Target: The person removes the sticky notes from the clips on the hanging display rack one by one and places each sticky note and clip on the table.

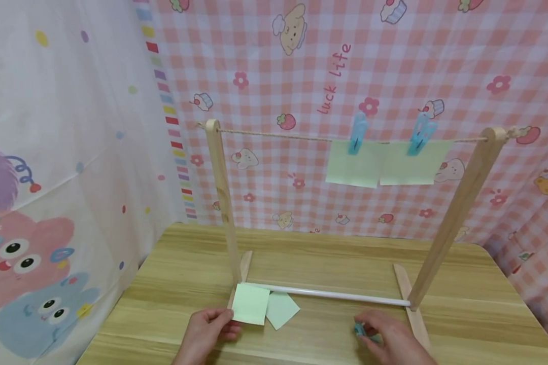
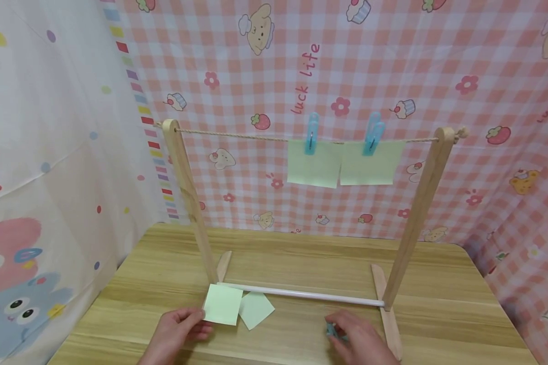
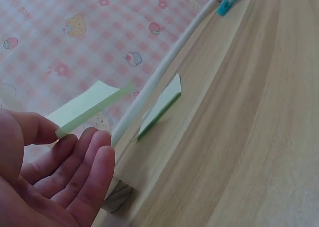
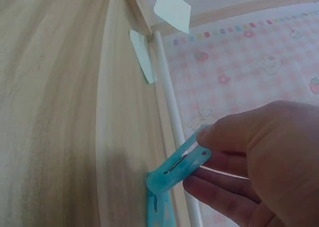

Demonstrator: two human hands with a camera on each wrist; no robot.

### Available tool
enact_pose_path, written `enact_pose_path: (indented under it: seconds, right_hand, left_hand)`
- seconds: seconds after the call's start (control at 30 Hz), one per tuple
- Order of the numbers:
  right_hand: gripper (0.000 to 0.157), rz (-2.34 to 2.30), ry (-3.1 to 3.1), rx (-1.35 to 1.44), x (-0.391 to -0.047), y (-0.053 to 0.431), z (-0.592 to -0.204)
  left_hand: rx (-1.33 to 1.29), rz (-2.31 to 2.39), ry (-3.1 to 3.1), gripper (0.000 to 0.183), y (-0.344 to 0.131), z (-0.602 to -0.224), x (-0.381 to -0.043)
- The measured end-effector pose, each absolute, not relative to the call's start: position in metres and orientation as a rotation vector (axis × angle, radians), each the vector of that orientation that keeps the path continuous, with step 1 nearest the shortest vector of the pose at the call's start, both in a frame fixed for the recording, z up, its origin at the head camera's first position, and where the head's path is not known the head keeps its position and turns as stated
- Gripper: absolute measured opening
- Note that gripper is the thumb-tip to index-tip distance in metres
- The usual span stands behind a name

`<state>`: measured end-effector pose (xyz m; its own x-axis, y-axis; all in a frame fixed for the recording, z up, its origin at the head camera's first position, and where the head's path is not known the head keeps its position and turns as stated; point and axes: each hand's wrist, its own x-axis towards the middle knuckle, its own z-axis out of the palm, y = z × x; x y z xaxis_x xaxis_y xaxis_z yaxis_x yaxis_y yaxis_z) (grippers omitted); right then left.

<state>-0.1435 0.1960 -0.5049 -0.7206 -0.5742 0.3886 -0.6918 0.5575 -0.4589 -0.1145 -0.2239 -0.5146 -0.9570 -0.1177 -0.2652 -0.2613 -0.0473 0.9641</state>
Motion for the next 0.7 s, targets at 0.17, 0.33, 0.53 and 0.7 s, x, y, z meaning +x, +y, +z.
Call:
enact_pose_path:
  seconds: [0.17,0.33,0.53,0.7]
  right_hand:
    - [0.032,0.860,-2.705,1.061,-0.143,0.198,-0.506]
    - [0.032,0.838,-2.756,1.070,-0.153,0.209,-0.538]
    - [0.031,0.751,-2.763,1.094,-0.169,0.223,-0.581]
    - [0.031,0.653,-2.751,1.147,-0.173,0.227,-0.593]
  left_hand:
    - [-0.436,2.151,2.082,0.028,-0.226,-0.518,-0.114]
    - [-0.418,2.127,2.096,0.028,-0.229,-0.518,-0.111]
    - [-0.392,2.113,2.100,0.027,-0.232,-0.518,-0.108]
    - [-0.351,2.084,2.106,0.028,-0.233,-0.521,-0.106]
